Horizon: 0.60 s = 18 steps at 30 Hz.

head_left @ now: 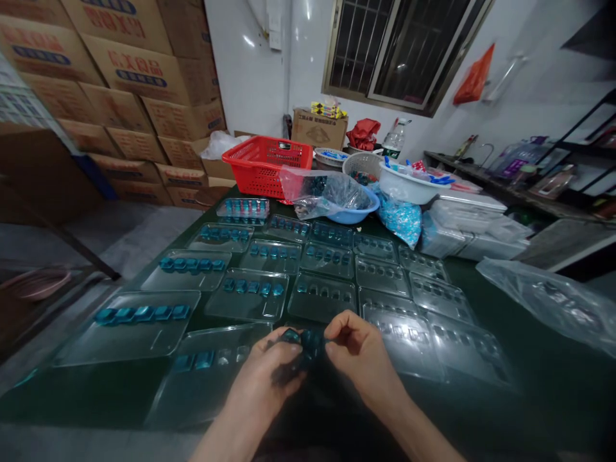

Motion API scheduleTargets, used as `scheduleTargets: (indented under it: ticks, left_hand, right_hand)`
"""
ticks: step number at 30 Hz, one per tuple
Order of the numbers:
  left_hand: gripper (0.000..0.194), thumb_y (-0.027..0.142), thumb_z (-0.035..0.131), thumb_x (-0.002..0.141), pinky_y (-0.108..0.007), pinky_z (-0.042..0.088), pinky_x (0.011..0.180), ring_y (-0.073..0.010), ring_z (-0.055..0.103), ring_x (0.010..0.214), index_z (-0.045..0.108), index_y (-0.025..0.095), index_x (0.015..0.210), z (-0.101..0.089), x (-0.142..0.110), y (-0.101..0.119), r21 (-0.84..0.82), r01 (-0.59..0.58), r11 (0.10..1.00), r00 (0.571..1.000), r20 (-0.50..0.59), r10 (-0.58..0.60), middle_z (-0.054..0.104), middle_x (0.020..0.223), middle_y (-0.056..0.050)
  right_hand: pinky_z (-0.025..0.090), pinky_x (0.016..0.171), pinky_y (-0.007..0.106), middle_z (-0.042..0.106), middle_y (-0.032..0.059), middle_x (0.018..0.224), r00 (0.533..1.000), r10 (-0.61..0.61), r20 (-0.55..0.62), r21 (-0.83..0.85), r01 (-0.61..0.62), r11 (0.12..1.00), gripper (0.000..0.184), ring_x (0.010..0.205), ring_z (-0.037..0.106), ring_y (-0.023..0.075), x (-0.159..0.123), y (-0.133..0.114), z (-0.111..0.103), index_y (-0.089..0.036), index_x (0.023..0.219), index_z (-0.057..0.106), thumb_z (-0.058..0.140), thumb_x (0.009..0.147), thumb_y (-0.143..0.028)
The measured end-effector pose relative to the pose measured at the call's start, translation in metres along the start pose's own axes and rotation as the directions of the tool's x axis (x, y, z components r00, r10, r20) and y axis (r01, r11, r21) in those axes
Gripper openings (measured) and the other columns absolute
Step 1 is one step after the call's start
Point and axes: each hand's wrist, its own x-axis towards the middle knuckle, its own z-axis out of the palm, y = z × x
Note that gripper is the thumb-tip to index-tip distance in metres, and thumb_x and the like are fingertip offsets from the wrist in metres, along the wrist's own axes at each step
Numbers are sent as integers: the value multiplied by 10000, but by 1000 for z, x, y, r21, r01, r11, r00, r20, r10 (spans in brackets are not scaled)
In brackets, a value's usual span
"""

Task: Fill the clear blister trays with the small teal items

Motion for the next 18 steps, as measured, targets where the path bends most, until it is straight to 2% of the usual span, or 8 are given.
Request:
scheduleTargets:
  ticks: [5,8,10,12,14,18]
  left_hand:
    - [245,64,612,559,-292,485,622,-137,584,676,561,179,770,-12,2,1,-102,-31,994,999,-38,27,621,740,-4]
    - [209,67,611,548,-303,494,624,-171,594,723,567,170,724,-28,4,12,-206,-88,975,994,-77,73,634,758,-26]
    - [185,68,611,538,-326,496,632,-188,598,724,569,169,687,-33,2,20,-196,-139,971,989,-78,126,635,746,-26]
    - [152,71,599,542,-297,490,591,-178,599,683,569,163,659,-31,-4,24,-83,-131,988,991,10,132,627,745,-26]
    - [145,90,579,562,-240,457,494,-149,588,596,581,167,685,-22,-10,23,51,-77,996,992,100,72,615,756,-20]
    - [326,106,534,614,-177,275,316,-72,486,390,588,212,917,-8,-14,9,213,-69,975,964,265,10,581,746,4]
  right_hand:
    - [280,461,167,438,-46,644,1000,27,-2,22,-27,999,143,524,376,54,3,2,-13,-176,701,482,491,658,-40]
    - [235,410,171,434,-46,667,998,50,-50,122,-43,992,99,443,312,31,8,5,-32,-181,703,468,496,695,-86]
    - [231,404,174,439,-41,685,998,64,-24,176,-59,983,74,436,308,29,9,5,-41,-183,721,468,521,710,-133]
    - [241,410,177,443,-37,674,996,77,50,181,-84,980,75,446,326,36,8,4,-42,-184,752,480,540,712,-163]
    - [245,414,177,449,-36,655,987,86,134,140,-105,985,91,450,330,40,6,2,-37,-181,777,491,548,707,-168]
    - [270,445,171,463,-33,660,964,102,244,6,-106,994,112,509,374,54,4,-9,-23,-176,776,498,556,687,-142]
